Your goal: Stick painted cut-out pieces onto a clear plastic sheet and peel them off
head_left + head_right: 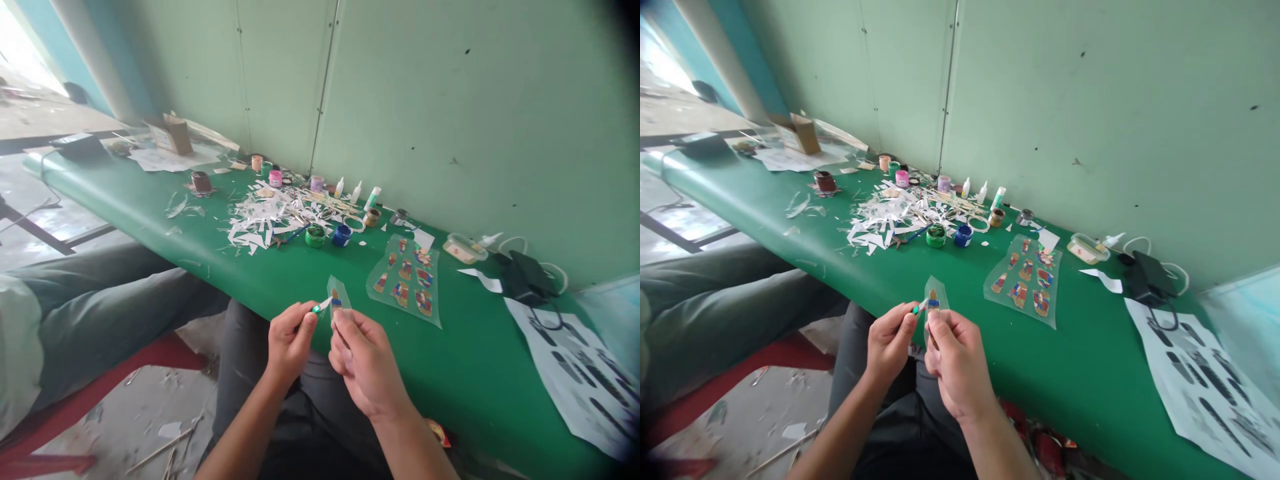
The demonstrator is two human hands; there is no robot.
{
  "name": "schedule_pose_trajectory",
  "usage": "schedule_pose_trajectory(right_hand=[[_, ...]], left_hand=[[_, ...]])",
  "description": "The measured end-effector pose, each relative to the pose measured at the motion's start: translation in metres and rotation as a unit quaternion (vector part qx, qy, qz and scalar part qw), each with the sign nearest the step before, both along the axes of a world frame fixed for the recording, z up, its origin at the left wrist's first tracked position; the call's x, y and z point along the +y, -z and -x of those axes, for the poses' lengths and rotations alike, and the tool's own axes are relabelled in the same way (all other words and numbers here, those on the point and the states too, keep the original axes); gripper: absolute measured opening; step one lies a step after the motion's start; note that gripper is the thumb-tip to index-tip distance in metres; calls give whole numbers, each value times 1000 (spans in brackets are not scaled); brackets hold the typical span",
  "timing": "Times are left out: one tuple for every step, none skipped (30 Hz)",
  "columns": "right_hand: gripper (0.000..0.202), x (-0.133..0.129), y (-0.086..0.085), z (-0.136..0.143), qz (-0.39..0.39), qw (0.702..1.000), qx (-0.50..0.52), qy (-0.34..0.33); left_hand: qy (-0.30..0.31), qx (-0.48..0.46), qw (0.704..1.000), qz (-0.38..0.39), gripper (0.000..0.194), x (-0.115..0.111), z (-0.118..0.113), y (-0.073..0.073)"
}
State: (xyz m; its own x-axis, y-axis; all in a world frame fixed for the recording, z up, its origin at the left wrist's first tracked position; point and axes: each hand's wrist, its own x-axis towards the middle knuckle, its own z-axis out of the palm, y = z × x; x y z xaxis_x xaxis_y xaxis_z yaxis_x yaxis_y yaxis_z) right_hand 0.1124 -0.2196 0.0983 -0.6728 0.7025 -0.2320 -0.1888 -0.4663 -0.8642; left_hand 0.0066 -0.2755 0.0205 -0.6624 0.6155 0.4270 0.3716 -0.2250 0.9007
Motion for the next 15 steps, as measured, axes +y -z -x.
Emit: schedule_pose_trajectory(right_hand=[[38, -1, 1, 0, -1, 1000, -3, -3], [38, -2, 2, 0, -2, 1000, -5, -6], [38, -3, 3, 1, -3, 1000, -7, -8], [38, -4, 4, 1, -4, 1000, -8, -10], [38, -5, 5, 1, -4, 1000, -10, -12], [38, -6, 6, 0, -3, 1000, -11, -14], [39, -6, 6, 0, -3, 1000, -13, -15], [39, -6, 7, 0, -3, 1000, -14, -16], [39, -6, 7, -1, -3, 1000, -16, -15], [39, -6, 8, -1, -3, 1000, -17, -13], [39, -6, 8, -1, -2, 1000, -17, -11], [38, -6, 8, -2, -1, 1000, -17, -9], [38, -6, 8, -2, 0, 1000, -17, -8], [37, -6, 9, -2, 1, 1000, -15, -6], [37, -6, 9, -2, 2, 1000, -14, -6]], left_hand=[[-5, -9, 1000, 2, 32, 0, 1, 0], [-11, -17, 1000, 3, 33, 0, 3, 0], [-16, -25, 1000, 5, 34, 0, 4, 1], [-19, -30, 999, 5, 35, 0, 5, 2], [-21, -36, 999, 7, 36, 0, 6, 3], [-23, -42, 999, 9, 37, 0, 7, 5], [-24, -49, 998, 11, 38, 0, 7, 7], [-24, -55, 998, 13, 38, 1, 7, 9], [-24, -60, 998, 15, 37, 2, 6, 11], [-26, -63, 998, 15, 37, 2, 6, 13], [-28, -62, 998, 16, 37, 3, 6, 14], [-30, -60, 998, 18, 37, 3, 5, 14], [-32, -57, 998, 22, 37, 3, 5, 14], [-35, -52, 998, 26, 37, 3, 5, 13], [-38, -48, 998, 29, 37, 3, 5, 12]])
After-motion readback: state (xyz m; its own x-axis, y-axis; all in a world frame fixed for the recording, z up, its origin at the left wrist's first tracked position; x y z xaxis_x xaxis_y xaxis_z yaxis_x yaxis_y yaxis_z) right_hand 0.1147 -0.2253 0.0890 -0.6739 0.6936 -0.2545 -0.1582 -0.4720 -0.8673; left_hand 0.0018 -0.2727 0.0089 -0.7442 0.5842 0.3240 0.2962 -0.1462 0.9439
